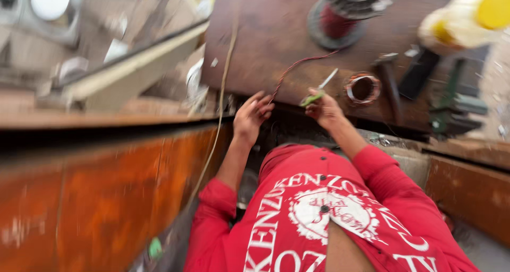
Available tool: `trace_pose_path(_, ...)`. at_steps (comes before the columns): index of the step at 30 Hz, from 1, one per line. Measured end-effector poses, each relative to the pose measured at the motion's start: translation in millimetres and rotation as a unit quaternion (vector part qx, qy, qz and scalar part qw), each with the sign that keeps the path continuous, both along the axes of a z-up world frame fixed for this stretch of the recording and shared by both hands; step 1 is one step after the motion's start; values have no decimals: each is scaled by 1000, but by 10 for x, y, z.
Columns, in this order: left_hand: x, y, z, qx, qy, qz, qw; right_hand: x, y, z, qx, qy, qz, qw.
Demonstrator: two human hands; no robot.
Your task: The person cuts a length of red wire from a spool using scissors, then strips the insulation from the ends. They insert a white plastic tube into the wire ends and secure it by wrapping copper wire around the tube and wire. The person repeats this process for a second wire segment.
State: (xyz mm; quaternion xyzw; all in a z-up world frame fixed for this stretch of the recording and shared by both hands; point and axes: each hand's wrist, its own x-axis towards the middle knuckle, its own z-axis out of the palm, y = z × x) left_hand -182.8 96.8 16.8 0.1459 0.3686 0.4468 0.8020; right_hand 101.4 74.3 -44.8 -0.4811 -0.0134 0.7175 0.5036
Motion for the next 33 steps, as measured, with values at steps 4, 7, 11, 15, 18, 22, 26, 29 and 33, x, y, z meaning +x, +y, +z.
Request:
trace_pose_path(4, 93, -72, -15, 45, -29, 34, 998, 8, -307, 522, 83, 12, 141, 986)
trace_pose_path(7, 336, -54, -101, 67, 37, 62, 995, 142, -445, 1001, 158, -64, 252, 953)
trace_pose_path(11, 844, -101, -136, 169, 195, 114, 959, 455, -679, 1463, 193, -112, 367, 903)
trace_pose_path(15, 1340, -85, -52, 152, 143, 145, 967, 849, -779, 1591, 149, -119, 426, 884)
trace_pose_path(18, 1673, -147, -7, 92, 90, 168, 977, 1057, -956, 1530, 163, -65, 410, 895)
trace_pose_path(22, 1985, -65, 127, 152, 90, 206, 962, 1215, -997, 1464, 146, -7, 379, 914)
trace_pose_path(26, 2122, -19, 219, 151, 108, 226, 956, 1252, -1002, 1431, 158, 35, 365, 917)
trace_pose_path(29, 2177, -15, 270, 174, 173, 223, 943, 1209, -997, 1434, 168, 26, 353, 920)
trace_pose_path(33, 2330, -42, 335, 192, 137, 229, 945, 1115, -970, 1427, 167, -3, 331, 929)
